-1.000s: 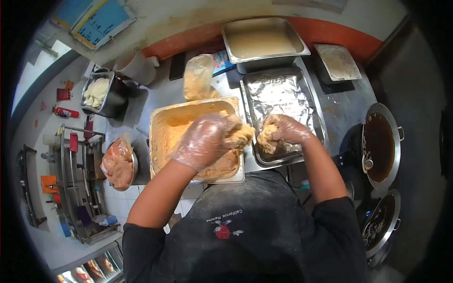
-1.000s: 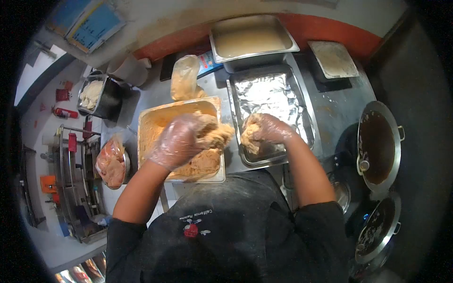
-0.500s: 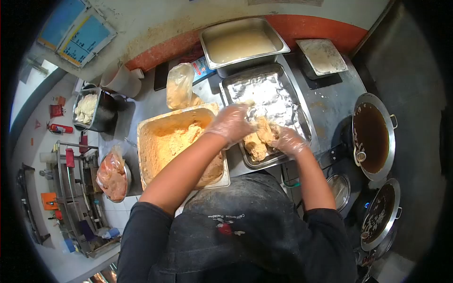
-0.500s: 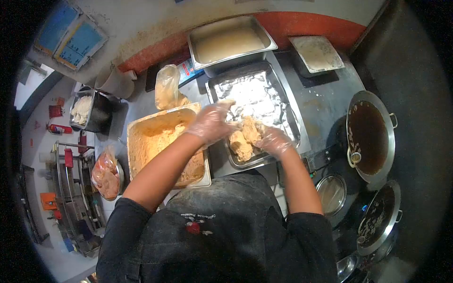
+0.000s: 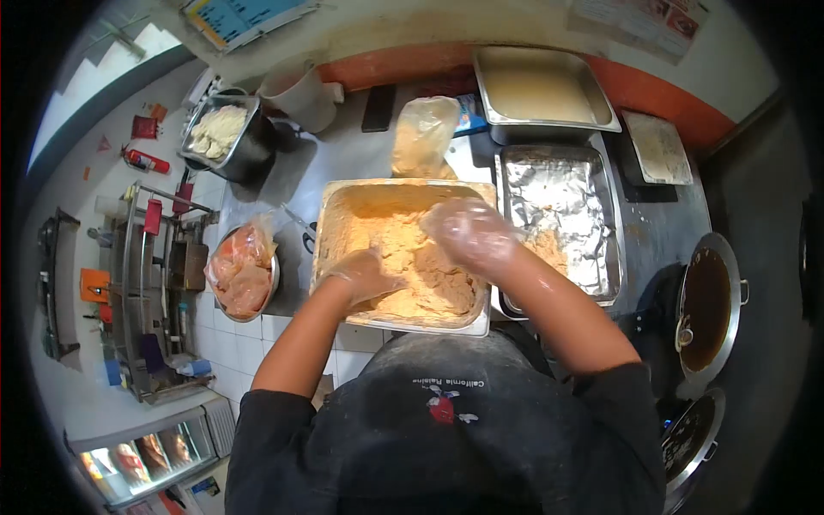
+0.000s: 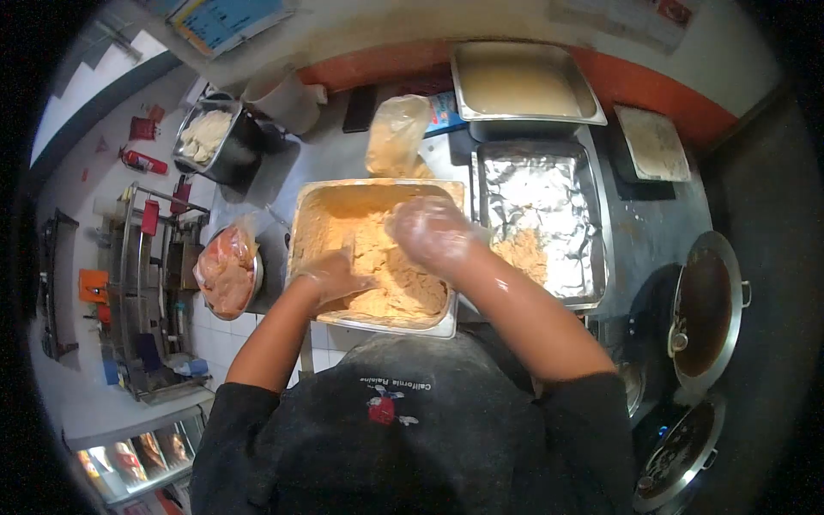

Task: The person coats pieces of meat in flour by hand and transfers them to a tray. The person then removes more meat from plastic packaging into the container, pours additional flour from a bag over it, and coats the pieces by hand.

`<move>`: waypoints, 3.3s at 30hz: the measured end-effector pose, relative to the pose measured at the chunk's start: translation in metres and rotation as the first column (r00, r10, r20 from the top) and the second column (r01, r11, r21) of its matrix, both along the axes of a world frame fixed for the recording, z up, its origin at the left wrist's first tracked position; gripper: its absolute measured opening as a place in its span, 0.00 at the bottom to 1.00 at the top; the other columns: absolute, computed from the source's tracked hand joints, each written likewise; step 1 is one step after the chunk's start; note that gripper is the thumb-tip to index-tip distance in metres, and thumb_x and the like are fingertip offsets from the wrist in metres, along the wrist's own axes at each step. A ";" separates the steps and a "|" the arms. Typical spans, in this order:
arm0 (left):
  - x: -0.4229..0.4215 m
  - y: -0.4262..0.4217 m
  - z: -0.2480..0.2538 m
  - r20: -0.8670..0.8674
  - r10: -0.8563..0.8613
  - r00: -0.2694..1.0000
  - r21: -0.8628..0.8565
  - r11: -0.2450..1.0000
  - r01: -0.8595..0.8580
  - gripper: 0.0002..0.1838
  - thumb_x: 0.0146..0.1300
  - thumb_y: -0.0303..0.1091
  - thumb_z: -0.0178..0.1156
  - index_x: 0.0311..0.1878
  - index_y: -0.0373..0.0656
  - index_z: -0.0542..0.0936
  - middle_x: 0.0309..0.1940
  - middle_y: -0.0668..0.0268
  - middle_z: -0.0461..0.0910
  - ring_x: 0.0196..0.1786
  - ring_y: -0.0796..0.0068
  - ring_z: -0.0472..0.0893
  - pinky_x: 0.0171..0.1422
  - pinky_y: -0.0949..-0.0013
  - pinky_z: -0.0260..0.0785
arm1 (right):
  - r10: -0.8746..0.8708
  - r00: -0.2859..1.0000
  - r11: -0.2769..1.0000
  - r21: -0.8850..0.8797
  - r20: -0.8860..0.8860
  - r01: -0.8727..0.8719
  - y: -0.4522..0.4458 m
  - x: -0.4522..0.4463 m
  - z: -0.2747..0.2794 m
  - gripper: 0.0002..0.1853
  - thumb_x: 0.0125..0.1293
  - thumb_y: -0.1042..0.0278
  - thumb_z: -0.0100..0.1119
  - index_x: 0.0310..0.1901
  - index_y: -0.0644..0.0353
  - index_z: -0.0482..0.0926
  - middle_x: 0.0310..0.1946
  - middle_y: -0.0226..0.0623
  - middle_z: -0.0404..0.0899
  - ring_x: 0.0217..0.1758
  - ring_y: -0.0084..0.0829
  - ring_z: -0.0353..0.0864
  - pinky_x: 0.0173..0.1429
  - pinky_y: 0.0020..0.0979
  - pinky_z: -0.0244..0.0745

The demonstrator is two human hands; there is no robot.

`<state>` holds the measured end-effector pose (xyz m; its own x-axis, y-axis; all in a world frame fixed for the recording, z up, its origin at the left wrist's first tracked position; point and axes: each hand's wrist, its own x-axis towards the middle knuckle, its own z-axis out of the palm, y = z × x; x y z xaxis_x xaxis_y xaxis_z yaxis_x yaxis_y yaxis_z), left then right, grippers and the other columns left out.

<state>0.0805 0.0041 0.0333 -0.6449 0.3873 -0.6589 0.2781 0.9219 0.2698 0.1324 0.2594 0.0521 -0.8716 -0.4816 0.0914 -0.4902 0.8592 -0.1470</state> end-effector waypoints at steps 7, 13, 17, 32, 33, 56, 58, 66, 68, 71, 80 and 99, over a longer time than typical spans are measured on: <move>-0.027 0.021 -0.023 -0.061 0.022 0.998 -0.051 0.998 -0.025 0.62 0.62 0.51 0.73 0.86 0.26 0.49 0.58 0.39 0.87 0.62 0.44 0.87 0.68 0.54 0.79 | -0.320 0.872 0.899 0.408 0.370 0.157 -0.077 -0.082 -0.092 0.15 0.72 0.63 0.62 0.50 0.55 0.95 0.55 0.44 0.92 0.61 0.41 0.92 0.61 0.41 0.86; -0.033 -0.001 -0.009 -0.122 0.145 0.982 0.025 0.989 -0.143 0.58 0.63 0.48 0.71 0.88 0.32 0.50 0.58 0.39 0.87 0.60 0.45 0.87 0.68 0.52 0.80 | -0.314 0.913 0.897 0.396 0.261 0.195 -0.046 -0.048 -0.048 0.14 0.77 0.65 0.57 0.54 0.58 0.90 0.50 0.47 0.91 0.54 0.44 0.93 0.55 0.46 0.87; -0.016 0.011 0.005 -0.258 -0.013 0.966 0.024 1.000 0.020 0.55 0.62 0.45 0.71 0.88 0.38 0.55 0.59 0.41 0.86 0.62 0.47 0.87 0.68 0.52 0.79 | -0.198 0.969 0.966 0.196 0.147 0.168 -0.035 -0.022 -0.001 0.16 0.83 0.57 0.52 0.48 0.57 0.87 0.42 0.49 0.88 0.46 0.48 0.90 0.51 0.50 0.85; -0.046 0.011 -0.008 -0.127 -0.200 0.972 0.269 0.936 0.227 0.35 0.58 0.50 0.79 0.65 0.44 0.82 0.64 0.41 0.81 0.69 0.47 0.80 0.74 0.55 0.73 | -0.671 0.452 0.023 -0.592 0.588 0.805 0.138 0.127 -0.039 0.18 0.65 0.72 0.74 0.56 0.63 0.86 0.48 0.42 0.92 0.48 0.34 0.91 0.55 0.36 0.85; -0.043 0.010 -0.009 -0.196 -0.245 0.950 0.269 0.918 0.292 0.34 0.57 0.46 0.80 0.65 0.44 0.82 0.61 0.44 0.84 0.67 0.47 0.82 0.73 0.56 0.74 | -0.895 0.326 0.302 -0.125 0.305 0.945 0.154 0.128 -0.040 0.16 0.66 0.69 0.72 0.55 0.61 0.88 0.47 0.48 0.92 0.46 0.39 0.91 0.54 0.38 0.84; 0.000 0.003 0.029 -0.168 0.464 0.870 0.664 0.705 -0.248 0.31 0.72 0.38 0.71 0.74 0.38 0.74 0.66 0.48 0.82 0.71 0.50 0.81 0.77 0.56 0.70 | -0.013 0.964 0.820 -0.549 0.266 0.163 -0.037 0.007 0.000 0.42 0.55 0.67 0.82 0.73 0.58 0.75 0.57 0.50 0.86 0.62 0.50 0.87 0.68 0.43 0.81; -0.019 -0.030 -0.023 -0.364 0.295 0.883 0.519 0.852 -0.071 0.37 0.74 0.49 0.66 0.79 0.37 0.71 0.71 0.43 0.79 0.76 0.42 0.77 0.81 0.53 0.67 | -0.048 0.928 0.898 -0.391 0.370 0.202 -0.034 0.012 -0.001 0.39 0.56 0.69 0.81 0.71 0.57 0.77 0.53 0.51 0.86 0.58 0.53 0.87 0.64 0.46 0.82; 0.001 0.011 -0.009 0.083 0.035 0.996 0.006 0.999 -0.036 0.49 0.63 0.56 0.75 0.79 0.31 0.71 0.72 0.41 0.79 0.74 0.46 0.79 0.79 0.58 0.70 | -0.131 0.815 0.272 -0.770 0.565 0.577 0.081 0.072 0.026 0.34 0.61 0.69 0.81 0.68 0.62 0.79 0.56 0.39 0.88 0.58 0.28 0.86 0.64 0.32 0.83; 0.000 0.007 -0.018 0.011 -0.072 0.997 0.076 0.995 0.071 0.47 0.63 0.55 0.75 0.78 0.34 0.73 0.70 0.43 0.81 0.73 0.48 0.80 0.78 0.58 0.71 | -0.471 0.777 0.453 -0.641 0.418 0.620 0.130 0.102 0.006 0.33 0.61 0.68 0.82 0.67 0.63 0.80 0.54 0.40 0.88 0.54 0.25 0.88 0.59 0.27 0.85; 0.001 0.008 -0.007 0.029 -0.100 0.995 0.191 0.977 0.093 0.42 0.62 0.52 0.76 0.75 0.38 0.76 0.67 0.45 0.83 0.71 0.49 0.81 0.77 0.58 0.72 | -0.711 0.680 0.652 -0.197 0.179 0.733 0.210 0.143 -0.066 0.22 0.69 0.65 0.74 0.61 0.62 0.83 0.48 0.48 0.89 0.51 0.37 0.91 0.55 0.38 0.87; 0.001 0.012 -0.012 -0.143 -0.173 0.975 0.217 0.955 0.201 0.27 0.64 0.37 0.75 0.66 0.48 0.86 0.56 0.50 0.89 0.59 0.50 0.88 0.67 0.56 0.78 | -0.584 0.794 0.785 -0.366 -0.166 0.500 0.124 0.116 -0.014 0.17 0.72 0.63 0.66 0.56 0.63 0.85 0.50 0.53 0.89 0.57 0.53 0.88 0.62 0.50 0.83; 0.030 -0.058 0.005 -0.679 0.007 0.734 0.356 0.878 0.321 0.23 0.62 0.40 0.74 0.61 0.47 0.88 0.37 0.50 0.85 0.43 0.47 0.86 0.49 0.46 0.80 | -0.074 0.786 0.959 0.259 0.613 -0.112 -0.058 -0.035 -0.053 0.23 0.68 0.61 0.72 0.60 0.64 0.82 0.52 0.53 0.89 0.57 0.46 0.91 0.54 0.44 0.86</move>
